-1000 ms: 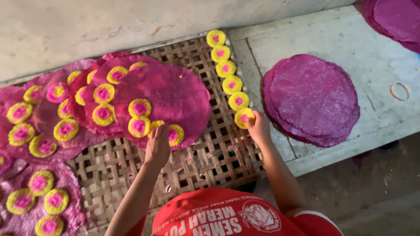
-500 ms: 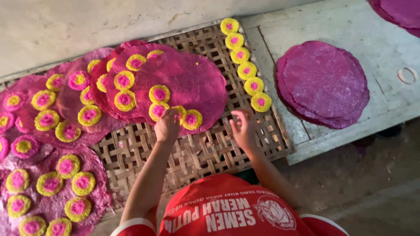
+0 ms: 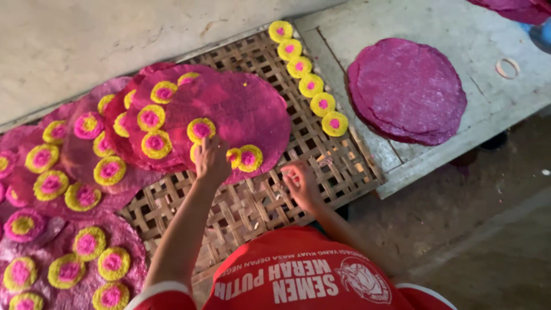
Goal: The person assembles crackers by hand by placing smaller yellow and pink dough circles onto larger pink discs and arranging them on a bamboo drying rack.
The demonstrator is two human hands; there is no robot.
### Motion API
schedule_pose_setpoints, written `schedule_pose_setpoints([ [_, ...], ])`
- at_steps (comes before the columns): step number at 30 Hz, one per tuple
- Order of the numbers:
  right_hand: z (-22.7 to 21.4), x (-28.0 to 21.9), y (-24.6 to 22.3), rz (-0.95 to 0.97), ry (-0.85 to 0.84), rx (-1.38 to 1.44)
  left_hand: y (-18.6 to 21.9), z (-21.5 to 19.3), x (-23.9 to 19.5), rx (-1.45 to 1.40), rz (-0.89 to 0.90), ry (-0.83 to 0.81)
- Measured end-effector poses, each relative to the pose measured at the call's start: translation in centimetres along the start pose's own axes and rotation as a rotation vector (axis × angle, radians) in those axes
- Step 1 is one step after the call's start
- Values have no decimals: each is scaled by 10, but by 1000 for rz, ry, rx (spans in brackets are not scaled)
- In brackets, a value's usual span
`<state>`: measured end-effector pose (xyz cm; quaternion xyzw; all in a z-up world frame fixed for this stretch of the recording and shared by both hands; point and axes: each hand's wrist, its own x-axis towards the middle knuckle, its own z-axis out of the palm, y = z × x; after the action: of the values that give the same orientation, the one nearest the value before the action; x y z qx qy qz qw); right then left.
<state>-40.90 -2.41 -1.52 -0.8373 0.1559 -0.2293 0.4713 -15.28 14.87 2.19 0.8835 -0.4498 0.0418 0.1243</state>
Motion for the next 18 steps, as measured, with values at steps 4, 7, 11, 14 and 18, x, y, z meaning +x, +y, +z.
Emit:
schedule_pose_setpoints([
  [4,24,2,-1,436,-256,589,31,-40,-24,-167,-123,39],
  [7,31,10,-17,842,-268,1134,72,-50,-40,-245,-97,19],
  [11,2,23,-24,695,-256,1260,116,-43,-46,-466,77,-30],
  [14,-59,28,4,704,-71,631,111,-33,-30,-542,-16,-21],
  [18,-123,38,78,624,207,391,83,-6,-17,-234,-36,85],
])
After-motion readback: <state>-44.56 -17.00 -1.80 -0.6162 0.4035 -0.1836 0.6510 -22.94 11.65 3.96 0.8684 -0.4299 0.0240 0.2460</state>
